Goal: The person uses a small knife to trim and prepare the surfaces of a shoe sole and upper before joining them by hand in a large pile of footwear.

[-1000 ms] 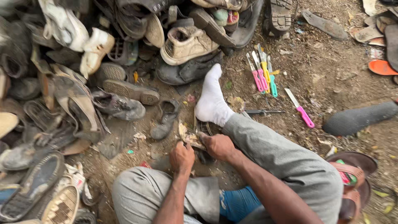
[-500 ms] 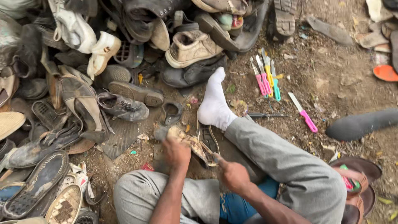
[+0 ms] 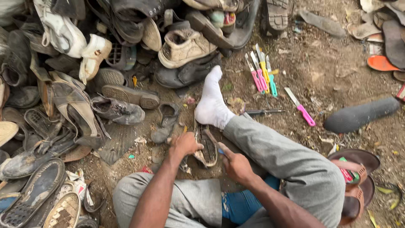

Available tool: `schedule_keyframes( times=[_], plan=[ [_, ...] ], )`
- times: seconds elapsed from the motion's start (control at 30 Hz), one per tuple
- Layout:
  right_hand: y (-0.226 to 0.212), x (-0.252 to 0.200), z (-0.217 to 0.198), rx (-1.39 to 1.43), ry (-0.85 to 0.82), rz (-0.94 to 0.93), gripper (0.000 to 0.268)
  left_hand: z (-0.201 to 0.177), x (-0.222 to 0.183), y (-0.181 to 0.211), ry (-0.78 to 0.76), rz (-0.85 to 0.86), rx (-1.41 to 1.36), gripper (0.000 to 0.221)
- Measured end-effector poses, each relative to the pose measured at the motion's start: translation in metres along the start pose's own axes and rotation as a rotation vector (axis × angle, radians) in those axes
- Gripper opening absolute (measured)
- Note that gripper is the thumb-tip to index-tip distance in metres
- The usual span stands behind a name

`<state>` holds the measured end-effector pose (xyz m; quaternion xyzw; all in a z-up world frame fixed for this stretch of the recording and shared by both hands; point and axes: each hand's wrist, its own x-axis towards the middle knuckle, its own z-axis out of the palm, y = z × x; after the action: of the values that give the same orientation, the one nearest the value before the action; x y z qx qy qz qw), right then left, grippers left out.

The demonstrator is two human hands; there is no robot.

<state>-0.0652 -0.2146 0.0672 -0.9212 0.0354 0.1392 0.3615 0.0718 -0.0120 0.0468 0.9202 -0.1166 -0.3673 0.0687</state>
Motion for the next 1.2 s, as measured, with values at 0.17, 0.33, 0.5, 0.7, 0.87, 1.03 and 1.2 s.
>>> schedule_keyframes(
  times=[0.17,0.33,0.5,0.7,0.87,1.03,1.2],
  plan=[
    [0.003,0.045,0.006,0.05,0.001,-0.34,0.044,-0.005,-0.022,0.009,0.019,0.006,0.04,0.067],
    [-0.005,0.077,0.02,-0.143,-0.117,-0.187,0.043,0.003,-0.032,0.011,0.117,0.039,-0.054,0.065],
    [-0.018,0.096,0.026,-0.228,-0.113,-0.336,0.05,0.008,-0.031,0.004,0.148,0.029,-0.134,0.044],
    [0.013,0.022,0.009,-0.317,-0.14,-0.289,0.076,0.042,-0.036,-0.001,0.229,0.117,-0.104,0.028],
    [-0.01,0.058,0.023,-0.234,-0.176,-0.167,0.057,0.058,-0.033,0.0,0.232,0.05,-0.172,0.034],
    [-0.022,0.052,0.025,-0.365,-0.155,-0.34,0.072,0.059,-0.038,-0.004,0.3,0.124,0.039,0.023],
    [-0.002,-0.008,0.0,-0.287,-0.111,-0.331,0.071,0.058,-0.068,0.01,0.207,-0.009,-0.118,0.03]
  ],
)
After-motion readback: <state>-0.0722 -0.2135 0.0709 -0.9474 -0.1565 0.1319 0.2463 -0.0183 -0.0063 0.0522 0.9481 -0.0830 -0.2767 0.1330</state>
